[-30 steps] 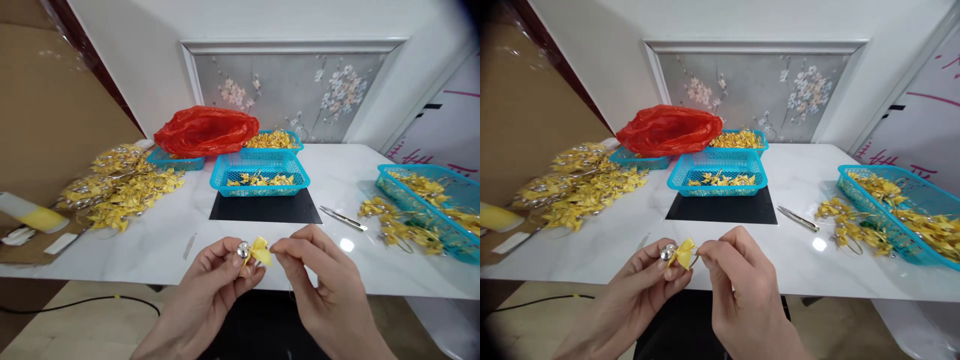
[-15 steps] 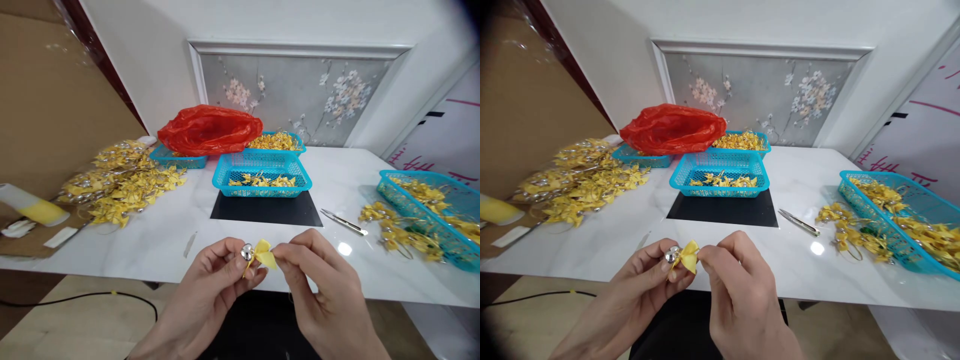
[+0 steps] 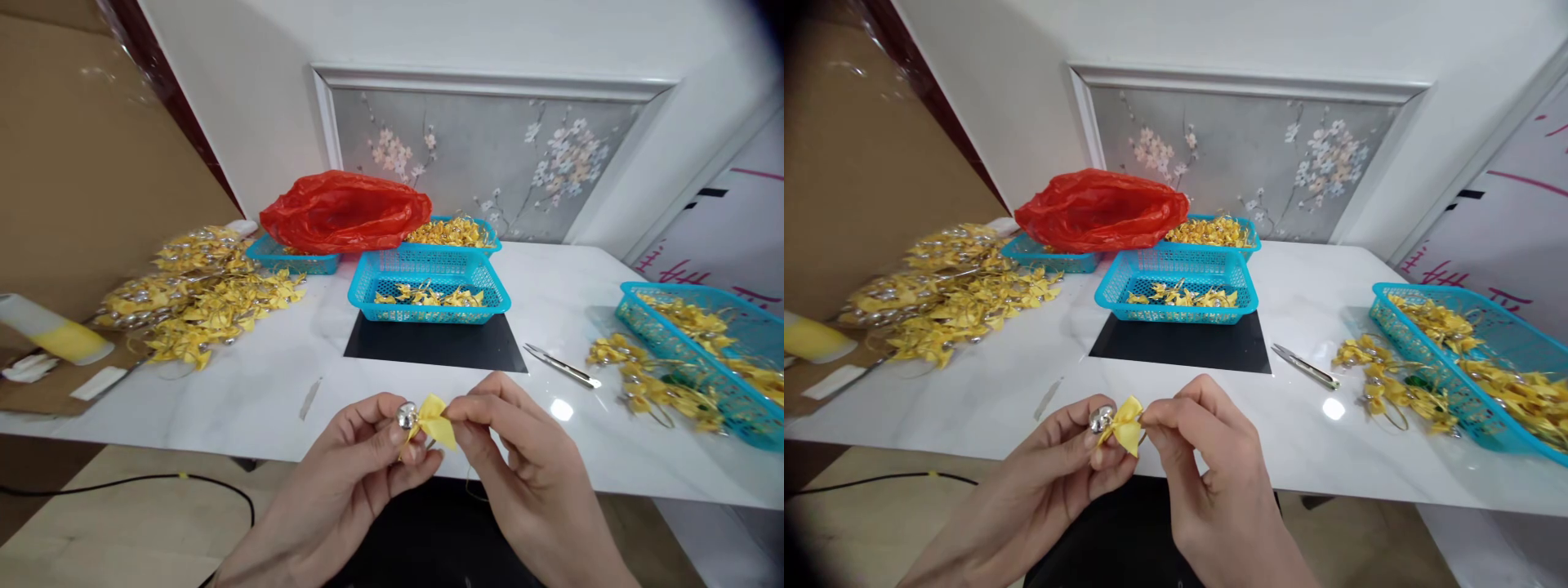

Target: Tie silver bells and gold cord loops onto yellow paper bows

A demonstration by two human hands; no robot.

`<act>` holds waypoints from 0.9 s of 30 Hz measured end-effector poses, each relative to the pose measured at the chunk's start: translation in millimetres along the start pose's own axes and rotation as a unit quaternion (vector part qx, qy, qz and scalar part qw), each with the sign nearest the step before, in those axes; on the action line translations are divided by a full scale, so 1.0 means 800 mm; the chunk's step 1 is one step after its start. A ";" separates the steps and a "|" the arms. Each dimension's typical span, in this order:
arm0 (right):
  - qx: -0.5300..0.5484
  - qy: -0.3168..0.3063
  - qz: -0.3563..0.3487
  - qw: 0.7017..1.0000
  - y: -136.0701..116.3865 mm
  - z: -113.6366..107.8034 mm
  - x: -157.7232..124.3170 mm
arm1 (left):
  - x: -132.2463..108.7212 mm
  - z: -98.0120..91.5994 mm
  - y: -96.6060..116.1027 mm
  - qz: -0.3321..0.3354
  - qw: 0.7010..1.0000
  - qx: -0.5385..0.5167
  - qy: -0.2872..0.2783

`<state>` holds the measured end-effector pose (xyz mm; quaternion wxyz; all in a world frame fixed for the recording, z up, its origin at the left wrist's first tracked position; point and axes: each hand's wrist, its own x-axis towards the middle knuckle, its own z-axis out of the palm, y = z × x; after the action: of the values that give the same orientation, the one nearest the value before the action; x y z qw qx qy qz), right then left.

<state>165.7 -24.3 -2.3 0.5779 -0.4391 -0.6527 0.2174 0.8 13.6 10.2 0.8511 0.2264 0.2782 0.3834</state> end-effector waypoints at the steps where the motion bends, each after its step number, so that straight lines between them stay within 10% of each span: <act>1: 0.000 -0.001 -0.001 1.000 0.000 0.000 0.000 | 0.000 0.000 0.000 -0.001 1.000 0.000 -0.001; 27: -0.085 0.004 -0.059 0.995 0.007 0.001 -0.012 | -0.009 0.012 -0.006 0.166 0.961 0.212 0.058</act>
<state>166.4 -29.3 -12.8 0.5532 -0.4480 -0.6911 0.1249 5.7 3.9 16.7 0.6902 0.4224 0.3602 0.4641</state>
